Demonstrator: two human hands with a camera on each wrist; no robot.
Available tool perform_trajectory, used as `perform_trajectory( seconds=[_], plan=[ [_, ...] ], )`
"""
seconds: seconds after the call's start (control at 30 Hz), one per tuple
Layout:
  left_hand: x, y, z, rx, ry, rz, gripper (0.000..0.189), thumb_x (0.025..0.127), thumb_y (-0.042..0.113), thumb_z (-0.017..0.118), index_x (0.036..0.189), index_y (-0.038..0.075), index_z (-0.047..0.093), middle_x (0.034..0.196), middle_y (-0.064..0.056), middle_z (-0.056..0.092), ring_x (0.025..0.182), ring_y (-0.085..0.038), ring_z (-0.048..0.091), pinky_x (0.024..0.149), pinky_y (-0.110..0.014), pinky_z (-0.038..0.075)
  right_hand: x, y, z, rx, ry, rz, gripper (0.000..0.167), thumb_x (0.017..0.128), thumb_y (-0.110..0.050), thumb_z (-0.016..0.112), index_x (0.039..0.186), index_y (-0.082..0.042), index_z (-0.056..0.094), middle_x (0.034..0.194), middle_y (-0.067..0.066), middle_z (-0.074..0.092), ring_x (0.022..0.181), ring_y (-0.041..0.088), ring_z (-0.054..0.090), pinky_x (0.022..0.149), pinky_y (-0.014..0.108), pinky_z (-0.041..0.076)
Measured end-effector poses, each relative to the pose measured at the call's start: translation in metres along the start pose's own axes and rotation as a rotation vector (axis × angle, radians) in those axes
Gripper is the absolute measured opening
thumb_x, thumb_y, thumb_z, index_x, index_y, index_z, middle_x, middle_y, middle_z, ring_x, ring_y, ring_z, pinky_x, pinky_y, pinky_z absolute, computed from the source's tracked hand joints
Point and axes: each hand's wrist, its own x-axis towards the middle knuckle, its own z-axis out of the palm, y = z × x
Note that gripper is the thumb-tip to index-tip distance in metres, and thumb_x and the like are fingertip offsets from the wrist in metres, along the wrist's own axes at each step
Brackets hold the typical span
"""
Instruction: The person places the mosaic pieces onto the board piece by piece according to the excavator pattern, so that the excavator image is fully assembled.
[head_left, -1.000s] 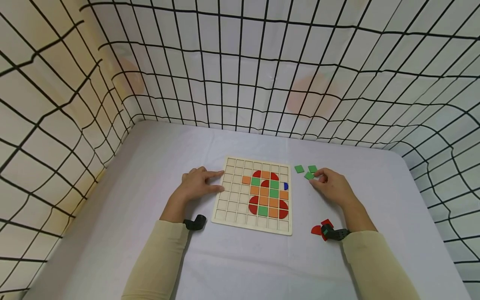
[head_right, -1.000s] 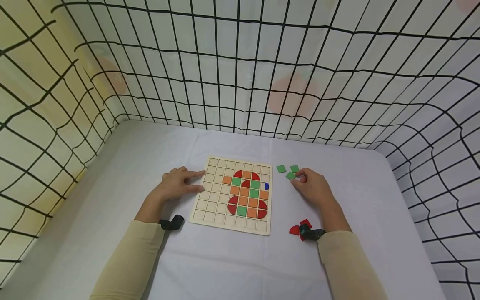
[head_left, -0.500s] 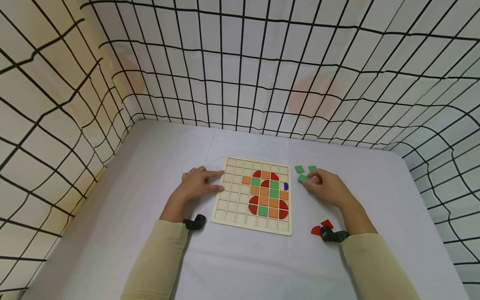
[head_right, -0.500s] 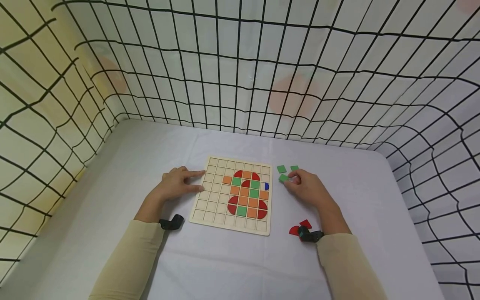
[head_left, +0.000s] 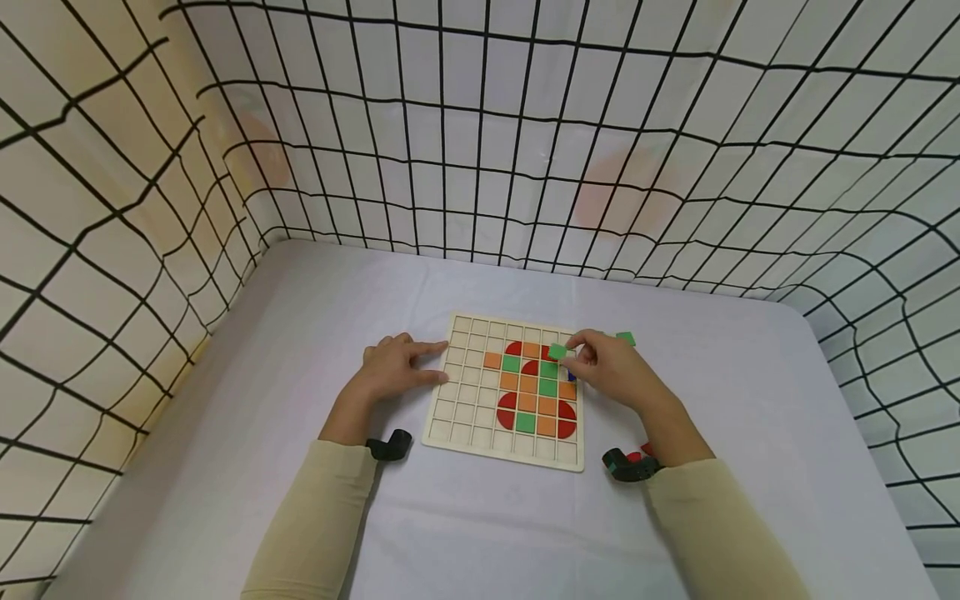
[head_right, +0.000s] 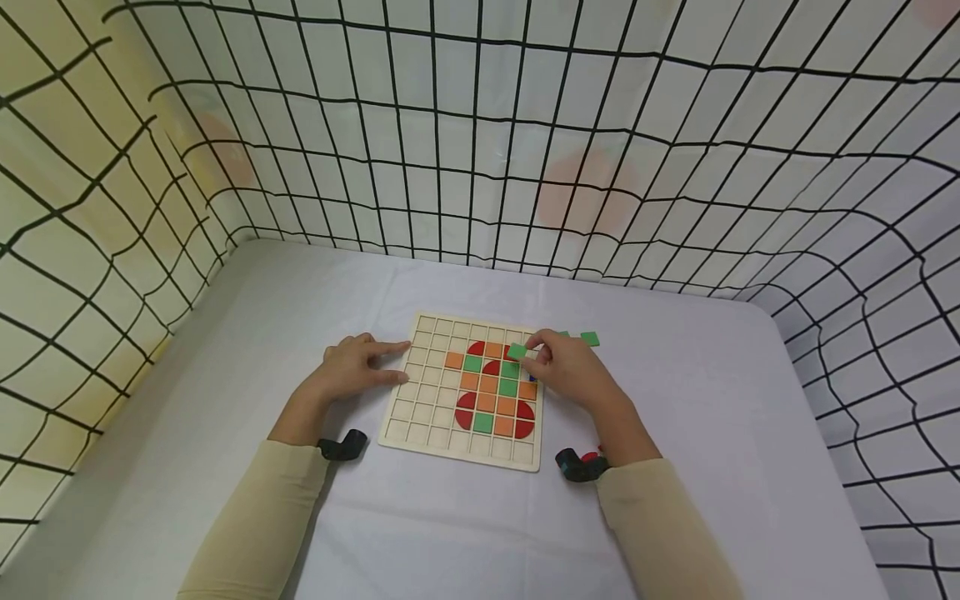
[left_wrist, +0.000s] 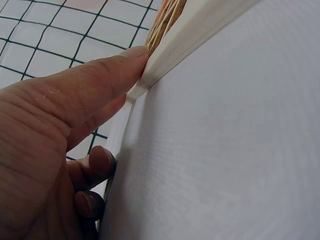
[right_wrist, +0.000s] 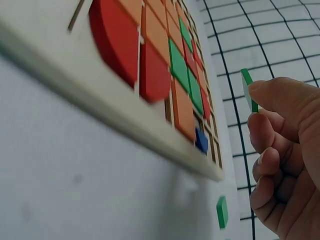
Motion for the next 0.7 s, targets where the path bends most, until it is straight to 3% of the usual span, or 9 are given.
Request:
perform_trajectory(
  seconds=[0.27,0.5,0.7],
  plan=[
    [-0.001,0.002,-0.001,-0.011,-0.004,0.001,0.065,0.086,0.052,0.077,0.145,0.033,0.058,0.095,-0.004,0.056,0.086,-0.022,0.046,0.089,-0.046,0.031,0.011,-0.029,0.014,0.027,-0.052,-0.029,0.028,0.096,-0.031,0.071,0.116,-0.012,0.064,0.076,0.001,0.055,0.067,0.016,0.049,0.058,0.028,0.04],
    [-0.002,0.002,-0.001,-0.004,-0.005,0.002,0.066,0.086,0.053,0.077,0.145,0.034,0.058,0.096,-0.004,0.056,0.086,-0.022,0.046,0.088,-0.045,0.032,0.02,-0.043,0.029,0.022,-0.06,-0.117,0.027,0.097,-0.034,0.069,0.115,-0.014,0.066,0.074,-0.002,0.052,0.066,0.014,0.048,0.063,0.03,0.041],
    [-0.001,0.002,-0.001,-0.001,-0.004,-0.003,0.065,0.086,0.053,0.077,0.145,0.034,0.058,0.096,-0.004,0.056,0.086,-0.022,0.046,0.086,-0.044,0.032,0.03,-0.061,0.041,0.014,-0.084,-0.117,0.026,0.096,-0.036,0.07,0.112,-0.016,0.067,0.075,-0.002,0.055,0.066,0.015,0.05,0.062,0.03,0.042]
  ],
)
